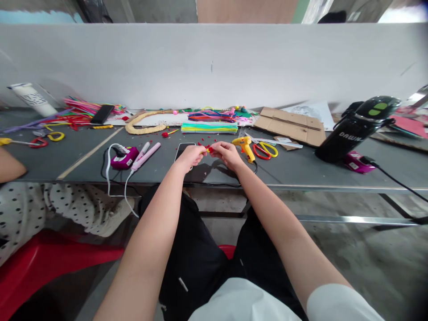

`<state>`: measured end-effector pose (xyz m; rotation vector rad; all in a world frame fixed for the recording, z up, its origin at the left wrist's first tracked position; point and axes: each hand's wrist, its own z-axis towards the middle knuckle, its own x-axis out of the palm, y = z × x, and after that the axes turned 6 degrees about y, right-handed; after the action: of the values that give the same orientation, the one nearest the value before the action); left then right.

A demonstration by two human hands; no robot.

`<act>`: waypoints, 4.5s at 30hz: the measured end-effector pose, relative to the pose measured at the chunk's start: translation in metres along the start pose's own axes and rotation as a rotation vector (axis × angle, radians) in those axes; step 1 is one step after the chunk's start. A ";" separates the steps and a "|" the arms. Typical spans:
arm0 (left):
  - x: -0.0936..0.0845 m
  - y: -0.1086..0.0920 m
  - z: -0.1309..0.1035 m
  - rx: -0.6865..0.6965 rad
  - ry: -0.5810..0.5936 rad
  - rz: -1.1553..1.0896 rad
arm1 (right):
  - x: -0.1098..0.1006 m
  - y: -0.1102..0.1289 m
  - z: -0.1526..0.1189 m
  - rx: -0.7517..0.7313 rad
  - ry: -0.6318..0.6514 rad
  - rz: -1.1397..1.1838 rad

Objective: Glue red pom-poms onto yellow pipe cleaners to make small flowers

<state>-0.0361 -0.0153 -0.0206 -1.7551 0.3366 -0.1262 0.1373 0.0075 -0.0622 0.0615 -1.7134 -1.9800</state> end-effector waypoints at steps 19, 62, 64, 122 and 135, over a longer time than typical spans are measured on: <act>0.001 0.002 0.001 0.030 -0.020 0.005 | 0.003 0.002 -0.002 0.007 -0.011 0.072; -0.004 0.019 0.011 0.289 -0.205 0.567 | 0.000 -0.003 0.000 -0.019 -0.057 -0.188; -0.004 0.019 0.010 0.312 -0.215 0.603 | 0.000 -0.004 0.000 -0.037 -0.064 -0.216; 0.002 0.013 0.020 0.284 -0.240 0.338 | -0.080 0.047 -0.045 0.220 -0.464 -1.169; 0.000 0.020 0.025 0.272 -0.292 0.467 | -0.041 0.031 -0.026 0.112 -0.201 -0.400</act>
<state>-0.0326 0.0048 -0.0456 -1.3630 0.4807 0.3988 0.1928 -0.0012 -0.0505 0.2727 -2.0715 -2.2310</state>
